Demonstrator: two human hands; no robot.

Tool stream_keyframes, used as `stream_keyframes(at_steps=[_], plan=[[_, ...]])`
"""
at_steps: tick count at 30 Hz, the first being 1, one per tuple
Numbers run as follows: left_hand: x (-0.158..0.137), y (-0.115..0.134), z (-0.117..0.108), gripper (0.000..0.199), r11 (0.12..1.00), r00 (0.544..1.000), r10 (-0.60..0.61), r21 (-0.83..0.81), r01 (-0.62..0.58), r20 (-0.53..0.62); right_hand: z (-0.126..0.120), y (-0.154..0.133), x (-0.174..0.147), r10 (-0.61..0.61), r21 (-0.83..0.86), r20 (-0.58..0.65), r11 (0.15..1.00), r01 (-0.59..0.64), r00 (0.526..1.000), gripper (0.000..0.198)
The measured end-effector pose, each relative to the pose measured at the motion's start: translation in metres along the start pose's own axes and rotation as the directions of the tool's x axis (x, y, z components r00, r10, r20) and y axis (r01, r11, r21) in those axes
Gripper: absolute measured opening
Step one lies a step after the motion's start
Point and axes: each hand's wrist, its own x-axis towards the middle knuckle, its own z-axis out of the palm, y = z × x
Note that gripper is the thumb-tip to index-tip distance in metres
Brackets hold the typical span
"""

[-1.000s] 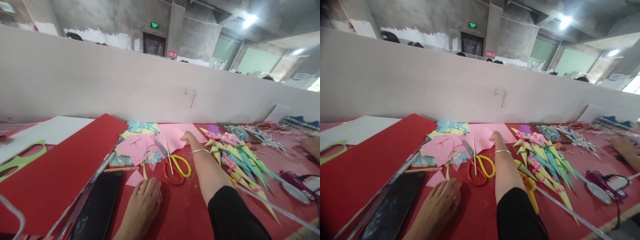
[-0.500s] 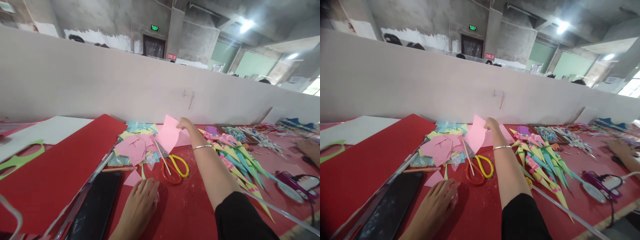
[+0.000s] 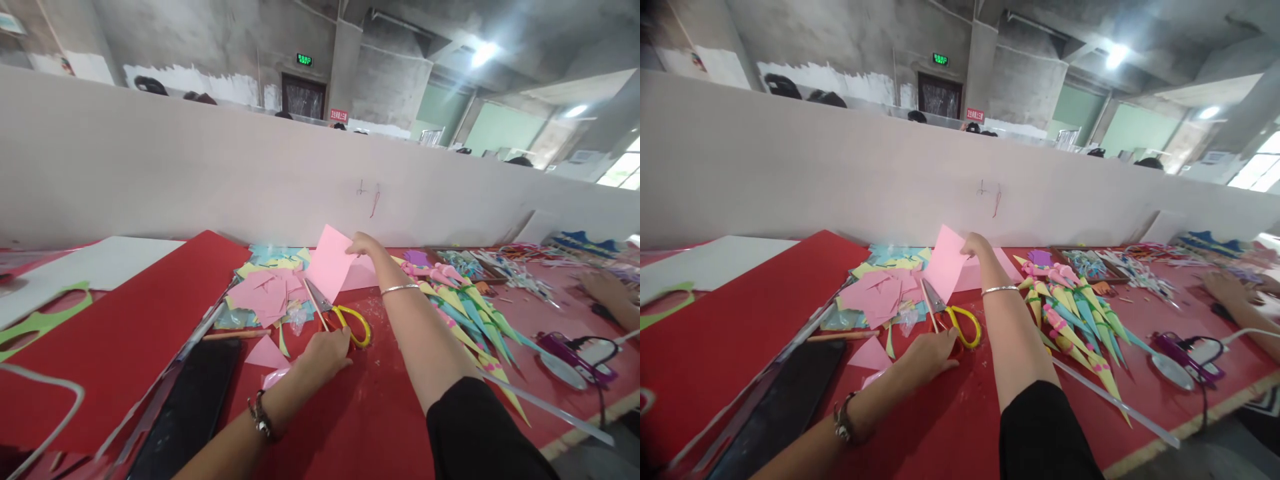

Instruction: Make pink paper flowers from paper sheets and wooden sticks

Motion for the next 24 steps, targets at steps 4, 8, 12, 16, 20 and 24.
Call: stream_keyframes(at_steps=[4, 8, 12, 16, 20, 24], plan=[[-0.002, -0.003, 0.008, 0.024, 0.999, 0.999, -0.034, -0.020, 0.035, 0.030, 0.000, 0.003, 0.003, 0.019, 0.015, -0.027, 1.000, -0.019, 0.999, 0.030], [-0.002, 0.000, 0.013, 0.022, 0.992, 0.991, -0.129, 0.014, 0.128, 0.024, 0.001, 0.000, 0.008, 0.025, 0.013, -0.045, 1.000, -0.025, 0.999, 0.030], [0.001, -0.005, 0.011, 0.019, 0.993, 0.993, -0.117, 0.002, 0.117, -0.029, 0.002, -0.005, 0.006, 0.025, -0.007, -0.086, 1.000, -0.026, 0.996, 0.030], [0.002, -0.012, 0.003, 0.016, 0.997, 0.990, -0.075, 0.001, 0.075, -0.121, 0.002, -0.009, 0.001, 0.037, -0.038, -0.158, 0.998, -0.044, 0.987, 0.030], [-0.001, -0.014, -0.001, 0.017, 0.999, 0.984, -0.022, 0.044, 0.030, -0.178, 0.002, -0.011, -0.004, 0.064, -0.076, -0.242, 0.994, -0.085, 0.968, 0.030], [-0.009, -0.009, 0.006, 0.016, 0.993, 0.980, 0.084, 0.095, -0.068, -0.179, 0.001, -0.011, -0.008, 0.092, -0.103, -0.295, 0.986, -0.128, 0.951, 0.030]])
